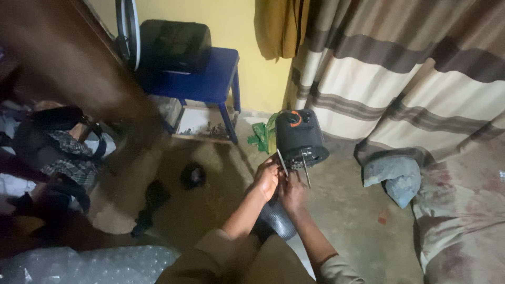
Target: The person uses a screwdriver to loosen and tighten screws on the back panel of a small black cylindrical device. They repeatedly adjust the screws and rotate the device to access different fasteners.
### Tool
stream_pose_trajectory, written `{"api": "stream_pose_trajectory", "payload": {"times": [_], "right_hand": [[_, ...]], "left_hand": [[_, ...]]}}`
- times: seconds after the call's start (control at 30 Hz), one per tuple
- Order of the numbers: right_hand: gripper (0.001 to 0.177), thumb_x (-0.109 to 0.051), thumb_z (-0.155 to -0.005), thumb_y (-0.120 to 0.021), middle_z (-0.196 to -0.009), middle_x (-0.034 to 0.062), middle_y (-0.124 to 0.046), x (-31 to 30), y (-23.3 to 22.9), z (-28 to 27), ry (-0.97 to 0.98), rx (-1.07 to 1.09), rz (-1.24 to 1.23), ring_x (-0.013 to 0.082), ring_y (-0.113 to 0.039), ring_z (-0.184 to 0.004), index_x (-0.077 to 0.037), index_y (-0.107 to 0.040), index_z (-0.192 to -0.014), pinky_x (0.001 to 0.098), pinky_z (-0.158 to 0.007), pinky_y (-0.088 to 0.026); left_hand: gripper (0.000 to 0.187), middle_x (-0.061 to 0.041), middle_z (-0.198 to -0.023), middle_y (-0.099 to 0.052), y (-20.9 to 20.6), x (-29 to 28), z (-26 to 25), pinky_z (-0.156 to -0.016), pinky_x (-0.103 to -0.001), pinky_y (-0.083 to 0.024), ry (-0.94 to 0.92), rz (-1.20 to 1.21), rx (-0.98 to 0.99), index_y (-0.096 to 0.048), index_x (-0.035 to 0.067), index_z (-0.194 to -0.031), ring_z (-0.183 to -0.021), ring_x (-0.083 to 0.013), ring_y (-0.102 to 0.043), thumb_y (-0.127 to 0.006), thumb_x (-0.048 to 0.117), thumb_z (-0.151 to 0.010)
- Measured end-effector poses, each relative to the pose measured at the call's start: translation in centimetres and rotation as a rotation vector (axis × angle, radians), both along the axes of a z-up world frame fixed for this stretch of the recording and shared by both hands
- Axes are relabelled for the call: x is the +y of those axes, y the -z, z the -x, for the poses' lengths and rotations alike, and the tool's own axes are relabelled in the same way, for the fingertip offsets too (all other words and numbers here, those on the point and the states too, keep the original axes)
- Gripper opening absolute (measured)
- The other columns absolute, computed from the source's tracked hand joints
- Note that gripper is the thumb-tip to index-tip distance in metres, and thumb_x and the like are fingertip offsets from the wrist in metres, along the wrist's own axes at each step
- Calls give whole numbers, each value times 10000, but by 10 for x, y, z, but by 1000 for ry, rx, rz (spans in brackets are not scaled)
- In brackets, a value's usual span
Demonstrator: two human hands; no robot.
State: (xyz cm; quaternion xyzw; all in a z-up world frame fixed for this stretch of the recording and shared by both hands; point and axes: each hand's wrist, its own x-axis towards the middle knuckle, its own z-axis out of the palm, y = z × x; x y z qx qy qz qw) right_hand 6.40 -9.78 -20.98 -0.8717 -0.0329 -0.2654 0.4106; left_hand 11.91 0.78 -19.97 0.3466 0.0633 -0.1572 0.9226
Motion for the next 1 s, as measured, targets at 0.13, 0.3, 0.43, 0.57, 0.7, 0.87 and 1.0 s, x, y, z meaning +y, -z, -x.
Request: {"api": "stream_pose_trajectory", "payload": {"times": [0.13, 0.3, 0.43, 0.57, 0.7, 0.87, 1.0], "right_hand": [[173, -196, -984, -685, -963, 196, -701, 4, 7, 0, 43, -26, 18, 394, -713, -740, -53, -640, -1070, 484, -638, -562], [187, -112, -978, -676, -976, 210, -712, -11, 15, 7, -30, -215, -35, 384, -709, -760, -32, -658, -1146, 445, -647, -566], [175, -95, -961, -678, -848, 154, -725, -20, 18, 12, -56, -30, -202, 283, -745, -656, -10, -635, -1108, 376, -564, -583], [142, -101, -944, -731, -749, 167, -693, -19, 15, 21, 33, 62, -151, 286, -708, -595, -1, -648, -1000, 395, -548, -545], [133, -101, -925, -726, -789, 164, -707, -15, 3, 32, -15, 91, -68, 267, -728, -612, -19, -684, -1020, 379, -563, -577], [237, -116, -913, -708, -997, 194, -727, -1, -21, 52, -69, 107, -126, 315, -742, -755, -6, -699, -1123, 403, -658, -598], [250, -142, -911, -713, -1067, 209, -722, 5, -36, 61, -64, -50, -57, 373, -728, -885, 8, -684, -1110, 428, -745, -593]], "left_hand": [[319, -71, -1123, -693, 36, 1, -6, -888, -321, -517, -34, 35, 86, -584, -21, -1332, -984, -174, -639, -511, 105, -1049], [295, -96, -1098, -653, 68, 2, -11, -953, -363, -513, -53, 251, 58, -566, -31, -1310, -964, -205, -602, -559, -8, -1016], [411, -118, -1131, -675, 66, 0, -5, -1020, -340, -516, -30, 177, 97, -540, -67, -1283, -1027, -210, -633, -504, -97, -874], [454, -149, -1122, -642, 59, -6, 2, -1005, -371, -521, -57, 239, 91, -492, -92, -1335, -1025, -248, -638, -508, -96, -881], [589, -193, -1164, -656, 67, -2, 22, -889, -370, -515, -99, 114, 143, -433, 13, -1411, -1014, -273, -658, -492, -107, -838], [657, -244, -1233, -674, 86, 5, 48, -893, -362, -558, -129, 46, 143, -366, -7, -1461, -1058, -309, -682, -488, -152, -832], [555, -260, -1239, -670, 85, 4, 49, -836, -418, -561, -122, 34, 83, -376, 10, -1405, -1067, -349, -682, -519, -125, -886]]}}
